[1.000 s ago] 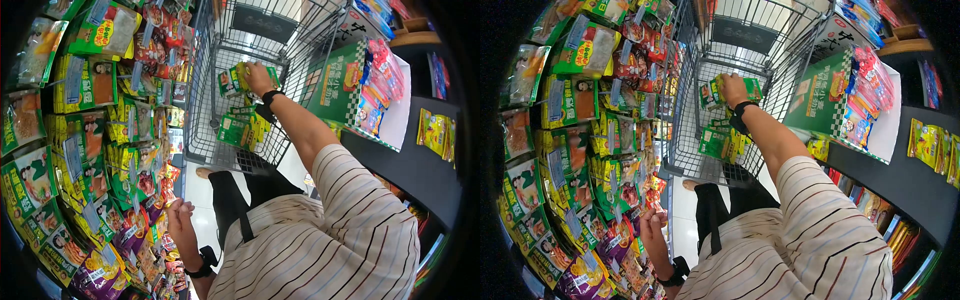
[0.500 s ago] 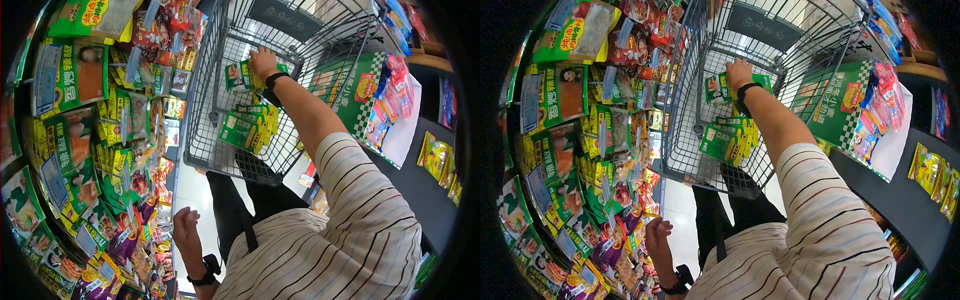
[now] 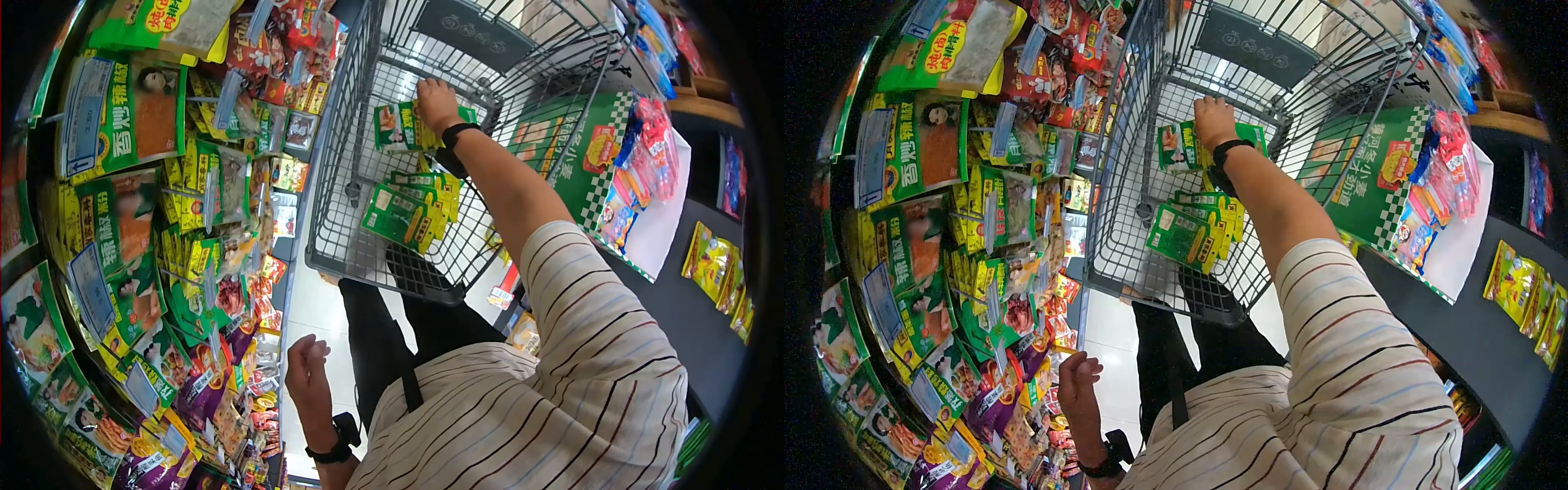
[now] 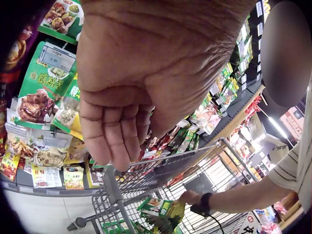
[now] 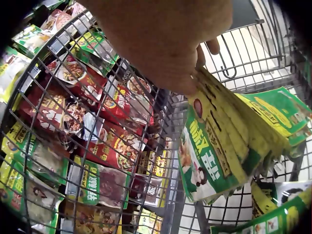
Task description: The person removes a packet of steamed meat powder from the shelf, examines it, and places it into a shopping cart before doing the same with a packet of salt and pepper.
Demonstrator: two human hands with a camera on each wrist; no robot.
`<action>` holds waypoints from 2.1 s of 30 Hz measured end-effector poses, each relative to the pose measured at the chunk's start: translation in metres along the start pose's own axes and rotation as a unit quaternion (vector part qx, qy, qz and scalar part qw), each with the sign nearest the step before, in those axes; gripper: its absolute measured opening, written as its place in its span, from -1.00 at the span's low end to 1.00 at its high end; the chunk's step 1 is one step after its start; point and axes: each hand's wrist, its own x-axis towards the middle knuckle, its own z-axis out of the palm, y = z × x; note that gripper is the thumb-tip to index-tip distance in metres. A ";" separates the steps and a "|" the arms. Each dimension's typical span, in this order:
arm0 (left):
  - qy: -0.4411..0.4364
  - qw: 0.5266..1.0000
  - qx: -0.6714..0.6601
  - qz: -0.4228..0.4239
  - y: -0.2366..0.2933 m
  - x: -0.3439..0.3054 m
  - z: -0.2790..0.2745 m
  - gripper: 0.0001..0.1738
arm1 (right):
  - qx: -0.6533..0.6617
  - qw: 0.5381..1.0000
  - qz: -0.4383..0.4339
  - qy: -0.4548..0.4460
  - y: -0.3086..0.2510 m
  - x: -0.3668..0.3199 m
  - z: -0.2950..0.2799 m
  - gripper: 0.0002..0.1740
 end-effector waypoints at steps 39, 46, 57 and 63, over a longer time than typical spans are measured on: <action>0.015 0.846 0.187 0.499 0.079 -0.038 0.004 -0.26 | 0.828 0.553 0.022 -0.091 -0.154 -0.242 -0.322 -0.78; 0.082 0.880 0.076 0.462 0.082 -0.042 -0.015 -0.70 | 0.845 0.523 -0.075 -0.080 -0.173 -0.272 -0.358 -0.78; -0.031 0.894 -0.272 0.355 0.091 -0.066 -0.048 -0.70 | 0.702 0.689 -0.169 -0.065 -0.146 -0.285 -0.375 -0.64; -0.029 0.879 -0.350 0.322 0.097 -0.073 -0.053 -0.75 | 0.675 0.669 -0.235 -0.203 -0.161 -0.292 -0.358 -0.60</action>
